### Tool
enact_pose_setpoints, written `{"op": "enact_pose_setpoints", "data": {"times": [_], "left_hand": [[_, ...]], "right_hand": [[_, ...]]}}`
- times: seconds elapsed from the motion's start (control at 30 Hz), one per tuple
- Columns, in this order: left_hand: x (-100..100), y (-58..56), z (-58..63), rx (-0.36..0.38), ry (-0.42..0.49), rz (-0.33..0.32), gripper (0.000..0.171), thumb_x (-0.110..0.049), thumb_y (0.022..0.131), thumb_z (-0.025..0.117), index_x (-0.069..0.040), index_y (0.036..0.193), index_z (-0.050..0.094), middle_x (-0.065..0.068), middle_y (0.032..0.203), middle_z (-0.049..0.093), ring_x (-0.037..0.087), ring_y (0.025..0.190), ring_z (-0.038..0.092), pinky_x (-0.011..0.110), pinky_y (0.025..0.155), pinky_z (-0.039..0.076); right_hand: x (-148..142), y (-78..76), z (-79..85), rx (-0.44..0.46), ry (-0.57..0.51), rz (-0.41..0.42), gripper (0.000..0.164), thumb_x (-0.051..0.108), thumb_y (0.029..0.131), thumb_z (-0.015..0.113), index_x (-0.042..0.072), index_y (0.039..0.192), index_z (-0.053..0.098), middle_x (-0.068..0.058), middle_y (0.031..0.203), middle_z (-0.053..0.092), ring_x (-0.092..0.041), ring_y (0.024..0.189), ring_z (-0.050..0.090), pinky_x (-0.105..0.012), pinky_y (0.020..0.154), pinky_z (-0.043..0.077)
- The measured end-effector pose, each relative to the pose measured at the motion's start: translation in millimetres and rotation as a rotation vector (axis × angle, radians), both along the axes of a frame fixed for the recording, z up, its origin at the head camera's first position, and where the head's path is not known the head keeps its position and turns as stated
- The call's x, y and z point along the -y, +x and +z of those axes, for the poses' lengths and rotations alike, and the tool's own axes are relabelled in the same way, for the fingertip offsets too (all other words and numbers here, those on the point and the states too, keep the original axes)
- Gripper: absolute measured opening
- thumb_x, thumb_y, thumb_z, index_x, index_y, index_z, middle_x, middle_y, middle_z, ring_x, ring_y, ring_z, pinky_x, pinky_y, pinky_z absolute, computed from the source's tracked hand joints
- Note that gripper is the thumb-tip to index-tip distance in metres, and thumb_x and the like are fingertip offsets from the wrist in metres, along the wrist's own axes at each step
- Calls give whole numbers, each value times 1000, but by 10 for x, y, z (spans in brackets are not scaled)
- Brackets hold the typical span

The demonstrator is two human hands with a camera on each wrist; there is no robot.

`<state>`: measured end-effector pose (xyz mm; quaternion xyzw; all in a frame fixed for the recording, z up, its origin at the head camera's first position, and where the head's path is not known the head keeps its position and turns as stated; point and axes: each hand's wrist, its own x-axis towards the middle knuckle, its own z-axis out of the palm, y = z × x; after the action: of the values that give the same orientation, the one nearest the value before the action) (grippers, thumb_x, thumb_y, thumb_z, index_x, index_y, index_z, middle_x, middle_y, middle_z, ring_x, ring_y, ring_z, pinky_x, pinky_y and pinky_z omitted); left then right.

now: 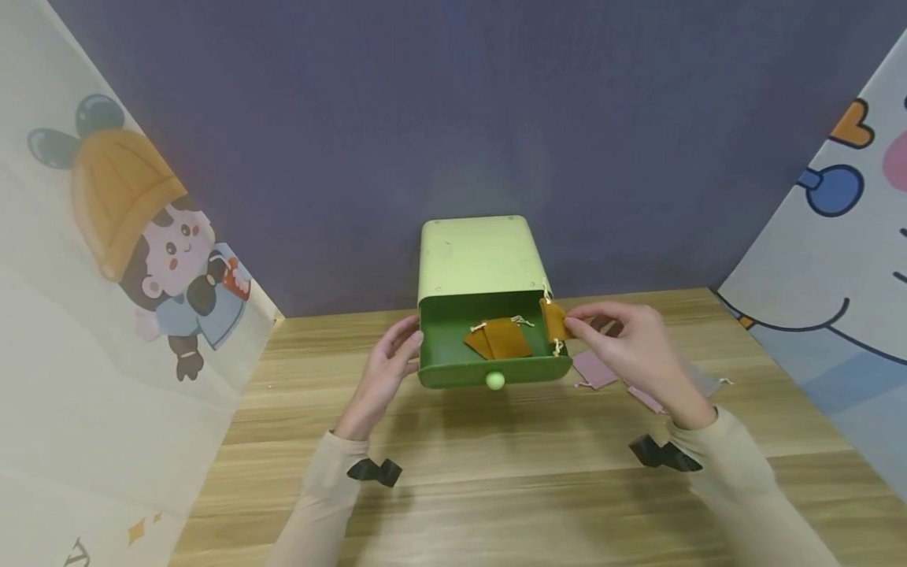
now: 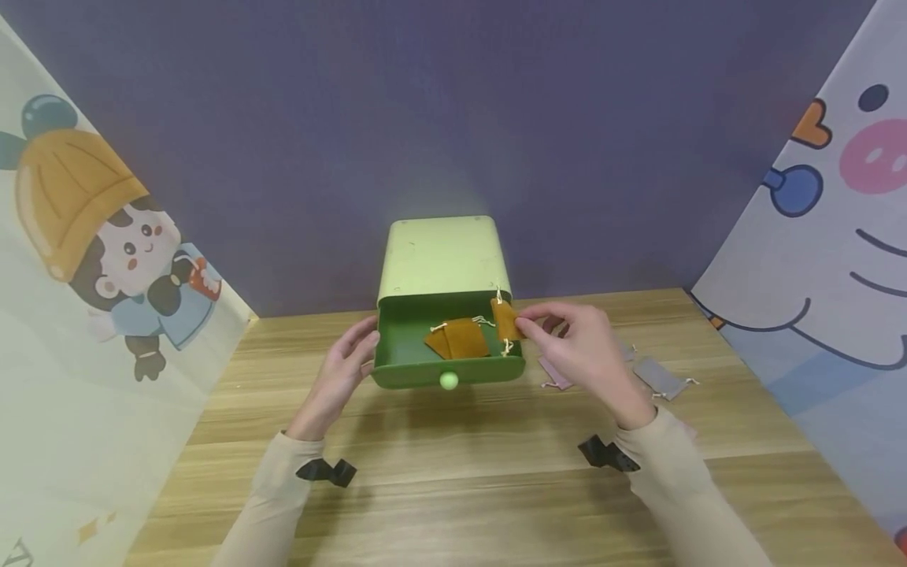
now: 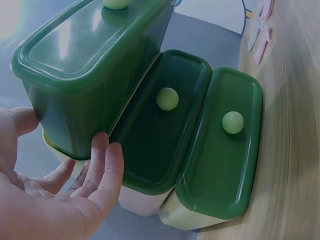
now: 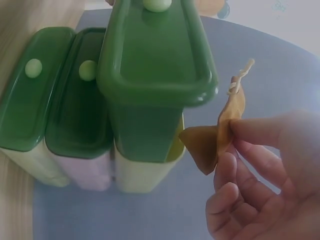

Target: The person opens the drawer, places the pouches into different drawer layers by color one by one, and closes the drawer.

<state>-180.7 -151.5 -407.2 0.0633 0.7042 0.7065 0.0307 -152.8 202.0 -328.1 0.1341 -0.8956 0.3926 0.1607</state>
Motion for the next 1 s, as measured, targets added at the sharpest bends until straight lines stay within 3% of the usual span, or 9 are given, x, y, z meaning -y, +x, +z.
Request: {"op": "enact_pose_setpoints", "data": {"times": [0.5, 1.0], "left_hand": [[-5, 2, 7, -5, 11, -5, 59, -27, 112, 55, -6, 164, 36, 17, 167, 43, 38, 139, 56, 55, 118, 51], [4, 6, -8, 0, 4, -5, 60, -29, 112, 55, -8, 164, 36, 16, 167, 42, 38, 140, 56, 55, 118, 50]], "right_hand": [[296, -182, 40, 15, 51, 100, 9, 21, 97, 79, 15, 100, 84, 0, 83, 78, -15, 71, 66, -24, 58, 49], [543, -335, 55, 121, 141, 146, 14, 23, 98, 77, 13, 104, 85, -4, 73, 75, -14, 54, 51, -26, 54, 40]]}}
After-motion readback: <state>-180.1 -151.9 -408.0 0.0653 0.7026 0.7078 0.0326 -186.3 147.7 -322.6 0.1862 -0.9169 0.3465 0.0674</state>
